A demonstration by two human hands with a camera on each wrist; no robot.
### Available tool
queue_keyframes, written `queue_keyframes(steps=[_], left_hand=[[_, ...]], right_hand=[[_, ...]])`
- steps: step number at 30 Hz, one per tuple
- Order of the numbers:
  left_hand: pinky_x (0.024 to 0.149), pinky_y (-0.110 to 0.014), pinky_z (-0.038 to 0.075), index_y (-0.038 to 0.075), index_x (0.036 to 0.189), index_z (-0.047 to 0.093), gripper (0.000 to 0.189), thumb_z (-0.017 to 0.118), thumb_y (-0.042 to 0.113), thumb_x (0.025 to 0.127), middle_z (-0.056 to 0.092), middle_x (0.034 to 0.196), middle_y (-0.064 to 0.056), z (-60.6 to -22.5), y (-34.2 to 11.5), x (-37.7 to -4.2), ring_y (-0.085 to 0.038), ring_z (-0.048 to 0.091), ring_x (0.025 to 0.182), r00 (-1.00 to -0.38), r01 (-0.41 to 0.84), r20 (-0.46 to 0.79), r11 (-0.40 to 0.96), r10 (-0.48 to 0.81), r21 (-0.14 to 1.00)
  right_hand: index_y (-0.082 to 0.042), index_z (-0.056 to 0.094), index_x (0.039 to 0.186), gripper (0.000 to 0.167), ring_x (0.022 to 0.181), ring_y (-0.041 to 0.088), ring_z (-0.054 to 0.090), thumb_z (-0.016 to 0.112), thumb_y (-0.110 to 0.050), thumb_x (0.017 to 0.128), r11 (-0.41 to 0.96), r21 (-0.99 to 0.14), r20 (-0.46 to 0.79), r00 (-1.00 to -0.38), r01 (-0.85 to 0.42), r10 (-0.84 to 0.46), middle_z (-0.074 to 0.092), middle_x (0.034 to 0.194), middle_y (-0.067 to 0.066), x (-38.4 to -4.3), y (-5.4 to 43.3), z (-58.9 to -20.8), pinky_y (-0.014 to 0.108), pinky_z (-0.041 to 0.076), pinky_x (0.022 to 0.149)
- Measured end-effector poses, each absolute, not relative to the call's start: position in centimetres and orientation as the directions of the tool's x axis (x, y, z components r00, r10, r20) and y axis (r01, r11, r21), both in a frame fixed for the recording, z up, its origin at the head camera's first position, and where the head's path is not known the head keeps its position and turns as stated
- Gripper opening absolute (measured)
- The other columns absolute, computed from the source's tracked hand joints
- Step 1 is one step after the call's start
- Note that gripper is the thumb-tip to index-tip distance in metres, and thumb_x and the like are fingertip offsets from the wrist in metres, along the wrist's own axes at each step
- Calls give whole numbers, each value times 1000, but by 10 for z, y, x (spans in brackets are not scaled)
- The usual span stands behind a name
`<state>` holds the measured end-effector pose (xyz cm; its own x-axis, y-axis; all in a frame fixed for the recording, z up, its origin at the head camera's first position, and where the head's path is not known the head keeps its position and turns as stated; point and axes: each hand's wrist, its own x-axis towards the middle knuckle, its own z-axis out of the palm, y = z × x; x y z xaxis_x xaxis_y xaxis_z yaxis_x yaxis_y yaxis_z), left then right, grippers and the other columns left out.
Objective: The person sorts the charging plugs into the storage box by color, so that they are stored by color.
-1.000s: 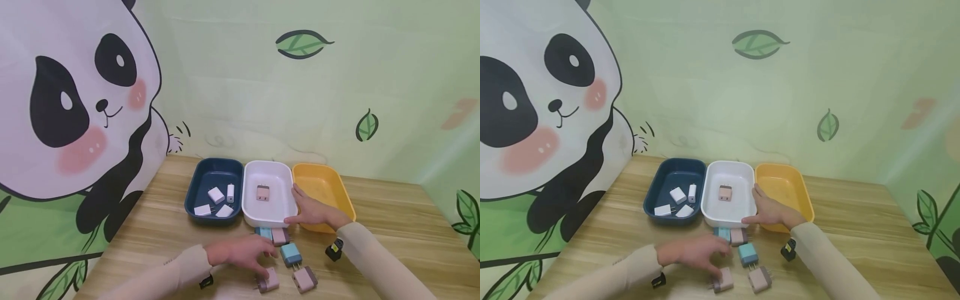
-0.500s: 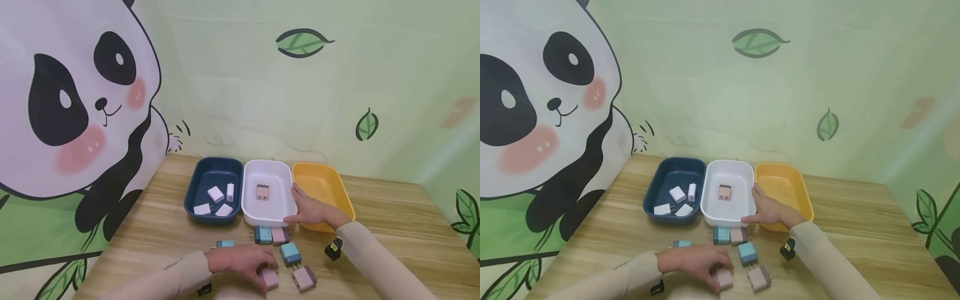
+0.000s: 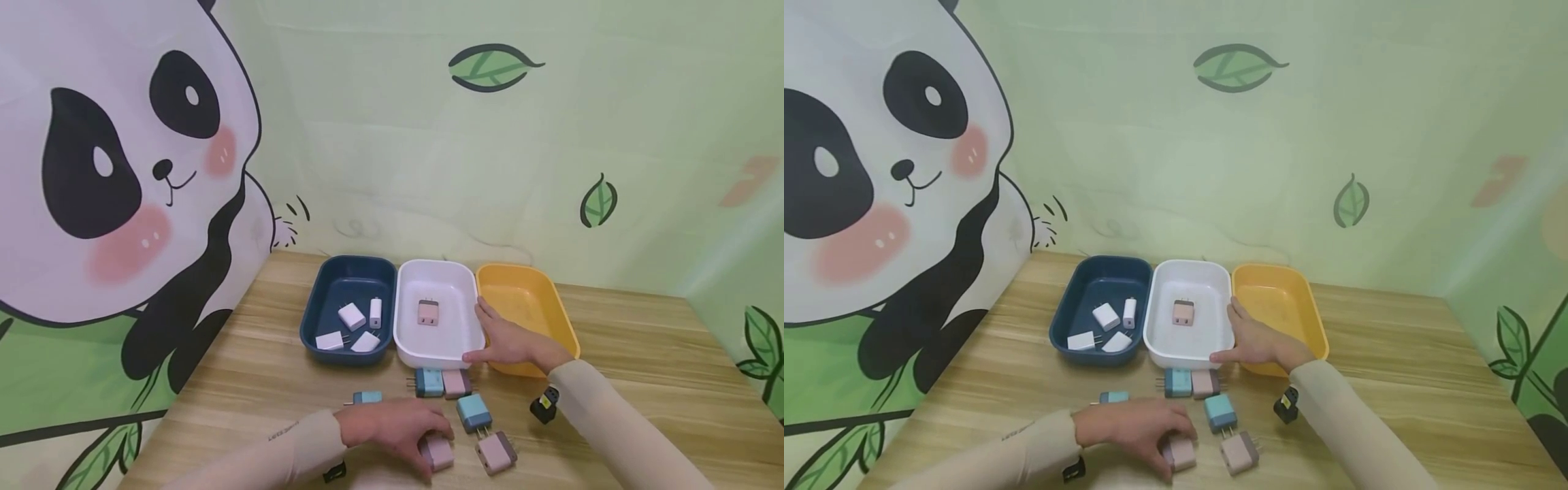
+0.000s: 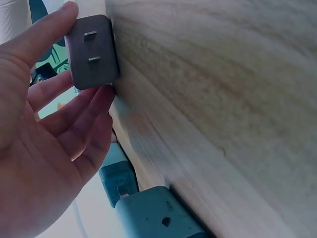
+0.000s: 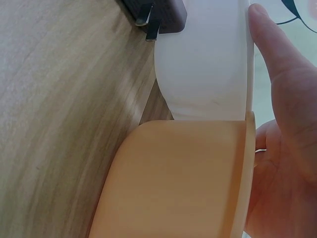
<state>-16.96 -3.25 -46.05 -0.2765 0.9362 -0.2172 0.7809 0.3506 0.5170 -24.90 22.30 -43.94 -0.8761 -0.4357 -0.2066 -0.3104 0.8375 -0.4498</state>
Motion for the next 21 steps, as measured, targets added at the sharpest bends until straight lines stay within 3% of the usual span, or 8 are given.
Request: queue_keyframes(steps=[8, 21], left_hand=[[77, -11, 42, 17, 125, 59, 49, 75, 32, 81, 60, 113, 12, -459, -34, -171, 5, 51, 90, -274, 794, -200, 339, 941, 505], [75, -11, 42, 14, 122, 61, 46, 76, 20, 80, 62, 108, 12, -456, -37, -171, 4, 51, 84, -332, 804, -180, 377, 926, 460]], right_hand=[[1, 2, 150, 121, 139, 39, 17, 68, -64, 72, 838, -443, -205, -875, -317, -439, -7, 155, 22, -248, 223, -437, 50, 26, 107], [2, 3, 150, 120, 139, 39, 16, 69, -63, 73, 839, -448, -208, -876, -310, -435, -7, 155, 21, -247, 222, -437, 50, 25, 107]])
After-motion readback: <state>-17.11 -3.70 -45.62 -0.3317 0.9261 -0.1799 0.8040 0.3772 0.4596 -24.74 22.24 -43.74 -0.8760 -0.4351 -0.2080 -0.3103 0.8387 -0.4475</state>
